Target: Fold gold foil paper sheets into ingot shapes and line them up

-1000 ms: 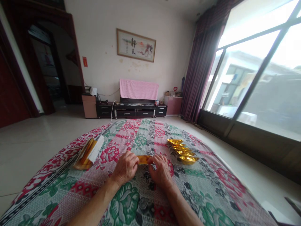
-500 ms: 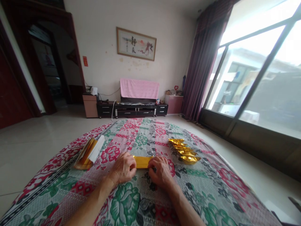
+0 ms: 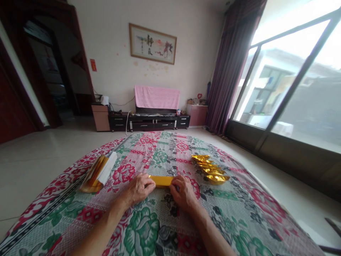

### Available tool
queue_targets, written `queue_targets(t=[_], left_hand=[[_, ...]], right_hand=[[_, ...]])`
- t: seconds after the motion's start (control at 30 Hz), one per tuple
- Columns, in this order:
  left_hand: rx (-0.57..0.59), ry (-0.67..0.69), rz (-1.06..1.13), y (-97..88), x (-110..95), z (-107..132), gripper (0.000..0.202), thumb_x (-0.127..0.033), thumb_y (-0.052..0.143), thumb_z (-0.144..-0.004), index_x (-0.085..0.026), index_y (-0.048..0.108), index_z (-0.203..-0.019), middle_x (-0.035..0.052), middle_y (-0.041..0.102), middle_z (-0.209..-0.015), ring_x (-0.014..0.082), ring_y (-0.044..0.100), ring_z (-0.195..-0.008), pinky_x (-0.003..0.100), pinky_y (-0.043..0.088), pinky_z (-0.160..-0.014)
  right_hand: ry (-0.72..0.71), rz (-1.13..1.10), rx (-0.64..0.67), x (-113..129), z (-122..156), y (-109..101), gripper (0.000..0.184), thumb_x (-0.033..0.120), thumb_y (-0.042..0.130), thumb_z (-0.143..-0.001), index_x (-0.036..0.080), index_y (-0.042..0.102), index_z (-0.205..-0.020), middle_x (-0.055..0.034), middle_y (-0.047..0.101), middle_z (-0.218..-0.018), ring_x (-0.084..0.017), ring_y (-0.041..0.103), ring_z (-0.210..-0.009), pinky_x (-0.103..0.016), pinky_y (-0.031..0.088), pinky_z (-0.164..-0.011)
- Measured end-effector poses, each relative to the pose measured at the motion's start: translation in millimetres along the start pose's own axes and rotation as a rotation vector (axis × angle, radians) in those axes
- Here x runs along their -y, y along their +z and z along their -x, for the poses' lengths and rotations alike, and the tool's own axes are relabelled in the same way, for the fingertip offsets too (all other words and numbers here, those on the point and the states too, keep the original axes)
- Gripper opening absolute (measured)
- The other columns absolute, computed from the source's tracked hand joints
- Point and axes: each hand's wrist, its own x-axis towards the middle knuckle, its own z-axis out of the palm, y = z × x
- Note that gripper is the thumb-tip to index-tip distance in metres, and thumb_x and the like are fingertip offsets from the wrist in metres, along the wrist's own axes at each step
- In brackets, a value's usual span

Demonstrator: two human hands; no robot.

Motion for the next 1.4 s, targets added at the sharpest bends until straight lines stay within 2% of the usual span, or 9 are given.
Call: queue_targets(t=[0.2, 0.5, 0.67, 1.17, 1.4], left_hand=[[0.013, -0.046, -0.024, -2.1, -1.6, -3.2, 0.029, -0.026, 0.042, -0.085, -0.02, 0.065, -0.068, 0.0009, 0.06, -0.071, 0.0131, 0.053, -0.075, 0.025, 0.037, -0.075], [-0.071, -0.091, -0.104, 6.3, -5.2, -2.4, 0.024, -0.023, 0.046, -0.08, -0.019, 0.06, -0.062, 0.0015, 0.056, -0.067, 0.0138, 0.052, -0.071, 0.025, 0.036, -0.071], [-0.115, -0.106, -0.061, 5.8, -6.2, -1.9, 0.021, -0.028, 0.047, -0.081, -0.019, 0.057, -0.065, 0.0012, 0.057, -0.069, 0.0144, 0.052, -0.071, 0.026, 0.036, -0.071], [-0.096, -0.121, -0.163, 7.5, -12.0, 0.2, 0.017, -0.021, 0.052, -0.075, -0.018, 0.053, -0.059, 0.0023, 0.053, -0.067, 0.0163, 0.05, -0.073, 0.028, 0.037, -0.07], [-0.042, -0.157, -0.114, 1.0, -9.7, -0.8, 0.018, -0.026, 0.054, -0.075, -0.018, 0.058, -0.06, 0.0025, 0.055, -0.069, 0.0161, 0.051, -0.074, 0.028, 0.038, -0.073]], right_hand=[[-0.012, -0.004, 0.002, -3.7, -1.1, 1.2, 0.022, 0.015, 0.048, -0.08, 0.017, 0.063, -0.065, -0.0039, 0.06, -0.078, -0.014, 0.053, -0.078, -0.026, 0.038, -0.076], [0.1, 0.015, -0.022, -3.1, -3.2, 0.2, 0.019, 0.02, 0.053, -0.078, 0.017, 0.063, -0.062, -0.005, 0.061, -0.079, -0.016, 0.053, -0.078, -0.027, 0.039, -0.077], [0.11, 0.021, -0.017, -6.0, -3.7, 2.5, 0.018, 0.022, 0.055, -0.077, 0.018, 0.062, -0.061, -0.0046, 0.061, -0.079, -0.016, 0.053, -0.078, -0.027, 0.04, -0.077], [0.174, -0.011, -0.005, -7.0, -6.3, -4.1, 0.02, 0.027, 0.063, -0.071, 0.019, 0.058, -0.053, -0.0033, 0.061, -0.074, -0.016, 0.055, -0.075, -0.027, 0.042, -0.072], [0.099, -0.012, -0.008, -9.9, -3.7, -3.7, 0.021, 0.022, 0.053, -0.078, 0.018, 0.061, -0.059, -0.0039, 0.061, -0.076, -0.015, 0.056, -0.076, -0.026, 0.041, -0.075]])
